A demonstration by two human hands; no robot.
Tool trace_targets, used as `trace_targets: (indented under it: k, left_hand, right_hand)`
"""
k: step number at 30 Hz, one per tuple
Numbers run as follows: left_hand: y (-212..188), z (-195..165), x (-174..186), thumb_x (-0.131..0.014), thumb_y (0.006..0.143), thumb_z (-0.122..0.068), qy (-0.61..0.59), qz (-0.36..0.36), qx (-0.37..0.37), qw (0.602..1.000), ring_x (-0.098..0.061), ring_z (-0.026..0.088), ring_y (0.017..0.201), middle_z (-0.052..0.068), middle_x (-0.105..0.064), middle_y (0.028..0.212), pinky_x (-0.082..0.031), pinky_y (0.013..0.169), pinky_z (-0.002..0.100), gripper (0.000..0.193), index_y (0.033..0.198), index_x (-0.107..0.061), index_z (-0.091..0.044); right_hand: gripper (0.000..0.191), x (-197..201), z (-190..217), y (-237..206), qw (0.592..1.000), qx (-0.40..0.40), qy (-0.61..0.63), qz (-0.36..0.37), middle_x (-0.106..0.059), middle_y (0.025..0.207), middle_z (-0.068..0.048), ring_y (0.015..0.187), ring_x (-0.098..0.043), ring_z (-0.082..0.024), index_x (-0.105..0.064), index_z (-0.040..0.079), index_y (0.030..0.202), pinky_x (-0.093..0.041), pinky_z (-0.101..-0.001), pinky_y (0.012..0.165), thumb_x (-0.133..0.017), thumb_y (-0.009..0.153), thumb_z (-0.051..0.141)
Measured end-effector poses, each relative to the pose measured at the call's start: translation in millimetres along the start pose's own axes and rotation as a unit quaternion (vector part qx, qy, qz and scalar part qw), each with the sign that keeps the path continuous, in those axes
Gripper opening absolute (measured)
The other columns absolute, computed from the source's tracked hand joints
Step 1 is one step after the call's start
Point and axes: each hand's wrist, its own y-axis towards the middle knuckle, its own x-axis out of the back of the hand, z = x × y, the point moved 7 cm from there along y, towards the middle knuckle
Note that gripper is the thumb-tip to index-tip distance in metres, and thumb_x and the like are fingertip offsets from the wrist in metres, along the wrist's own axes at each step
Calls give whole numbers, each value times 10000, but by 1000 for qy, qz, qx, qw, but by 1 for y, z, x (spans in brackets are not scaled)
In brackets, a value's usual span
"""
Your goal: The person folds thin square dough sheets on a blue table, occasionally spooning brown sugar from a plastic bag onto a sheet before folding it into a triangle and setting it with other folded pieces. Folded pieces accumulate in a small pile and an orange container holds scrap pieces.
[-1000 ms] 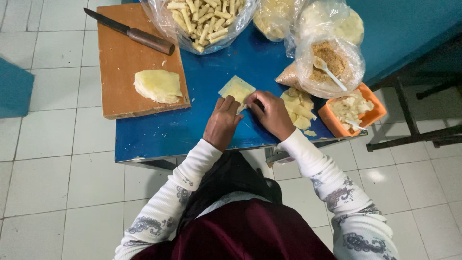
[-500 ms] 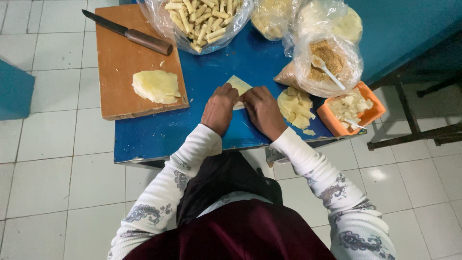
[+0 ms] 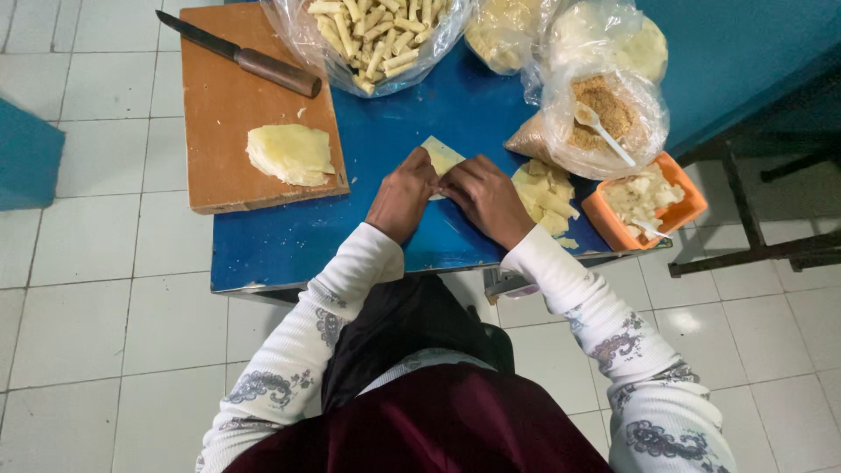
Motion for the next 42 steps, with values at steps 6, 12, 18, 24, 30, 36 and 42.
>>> trace_targets:
  k: [6, 12, 18, 24, 30, 36, 42]
  left_hand:
    - [1, -4, 3, -642, 939, -35, 10, -18, -17, 1000, -614, 401, 1009, 162, -562, 1037, -504, 815, 476, 67, 911, -601, 9]
    - [3, -2, 2, -620, 922, -24, 30, -25, -14, 999, -617, 384, 1010, 169, -546, 1053, -503, 821, 467, 87, 884, -554, 19]
    - [-28, -12, 14, -607, 960, -28, 87, -79, -18, 993, -601, 385, 1070, 183, -549, 1120, -505, 829, 449, 117, 1066, -591, 19]
    - [-53, -29, 6, -646, 905, -94, 247, -70, -88, 963, -609, 305, 1193, 132, -602, 1273, -493, 986, 425, 351, 1247, -643, -14]
    - [-53, -25, 3, -686, 910, -93, 241, -64, -74, 965, -593, 296, 1212, 139, -615, 1298, -486, 1011, 416, 364, 1265, -646, -20]
    - [-53, -27, 4, -683, 895, -87, 236, -59, -65, 968, -596, 292, 1219, 126, -619, 1281, -483, 1014, 419, 372, 1259, -647, -19]
    - [-53, -31, 7, -665, 921, -84, 220, -65, -63, 971, -587, 295, 1227, 137, -612, 1282, -480, 1040, 416, 348, 1261, -648, -11]
  right_hand:
    - [128, -3, -6, 3, 1000, -23, -6, -10, -661, 990, -135, 973, -613, -344, -711, 32, 1000, -512, -431, 840, -753, 906, 109]
    - [156, -5, 0, -4, 998, -16, -64, 0, -657, 1032, -95, 994, -592, -307, -711, 49, 1070, -477, -418, 844, -733, 942, 136]
    - [259, -7, 17, -13, 976, 16, -218, -14, -602, 1222, -44, 1116, -532, -252, -728, 128, 1181, -419, -418, 906, -630, 942, 145]
    - [462, -20, 5, -2, 960, -29, -277, 20, -483, 1424, -65, 1140, -471, -290, -645, 177, 1398, -394, -465, 928, -635, 937, 137]
    - [704, -11, -22, 34, 987, -74, -125, 67, -553, 1351, -82, 1139, -505, -327, -612, 208, 1477, -403, -447, 941, -654, 815, -26]
    - [513, -4, -5, 53, 991, -81, 39, 101, -721, 1040, -55, 952, -651, -250, -656, 146, 1352, -468, -411, 819, -770, 860, 59]
    - [417, 7, -10, 105, 954, -175, 205, 131, -724, 917, -15, 801, -688, -116, -667, 101, 1320, -560, -271, 730, -750, 912, 92]
